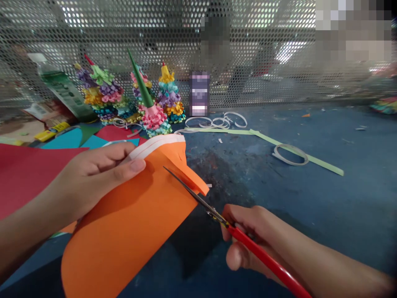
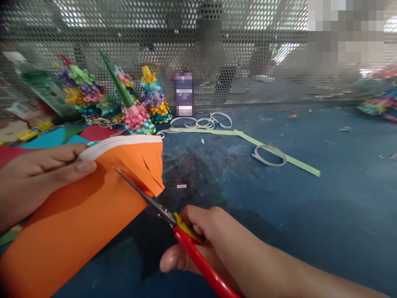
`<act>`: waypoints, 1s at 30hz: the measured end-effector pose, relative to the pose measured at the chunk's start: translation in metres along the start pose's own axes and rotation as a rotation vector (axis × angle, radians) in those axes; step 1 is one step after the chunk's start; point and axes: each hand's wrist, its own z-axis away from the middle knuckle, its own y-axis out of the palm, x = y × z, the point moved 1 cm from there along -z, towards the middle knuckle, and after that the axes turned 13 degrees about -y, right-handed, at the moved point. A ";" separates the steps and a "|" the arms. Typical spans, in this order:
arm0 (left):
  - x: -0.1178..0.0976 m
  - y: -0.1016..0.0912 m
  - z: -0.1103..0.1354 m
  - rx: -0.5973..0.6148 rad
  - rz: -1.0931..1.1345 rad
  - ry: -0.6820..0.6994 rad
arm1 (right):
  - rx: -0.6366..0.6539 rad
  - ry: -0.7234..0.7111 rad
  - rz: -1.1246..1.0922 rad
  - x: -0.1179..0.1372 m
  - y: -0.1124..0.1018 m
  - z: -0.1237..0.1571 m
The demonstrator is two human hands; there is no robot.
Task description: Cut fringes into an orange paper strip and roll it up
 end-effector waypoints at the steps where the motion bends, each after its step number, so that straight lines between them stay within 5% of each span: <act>1: 0.000 0.000 0.000 0.017 0.015 -0.015 | 0.000 0.035 -0.030 0.001 0.001 -0.001; 4: 0.002 -0.001 0.000 0.059 0.063 -0.049 | 0.009 0.113 -0.115 0.001 0.005 -0.004; 13: 0.003 0.006 0.003 0.230 0.071 -0.026 | 0.059 -0.098 0.076 -0.007 0.005 0.001; 22: 0.003 0.011 0.006 0.242 0.068 0.003 | 0.032 -0.047 -0.222 -0.005 0.009 -0.002; 30: 0.006 0.006 -0.001 0.429 0.080 -0.248 | -0.015 -0.113 0.096 -0.006 0.002 -0.002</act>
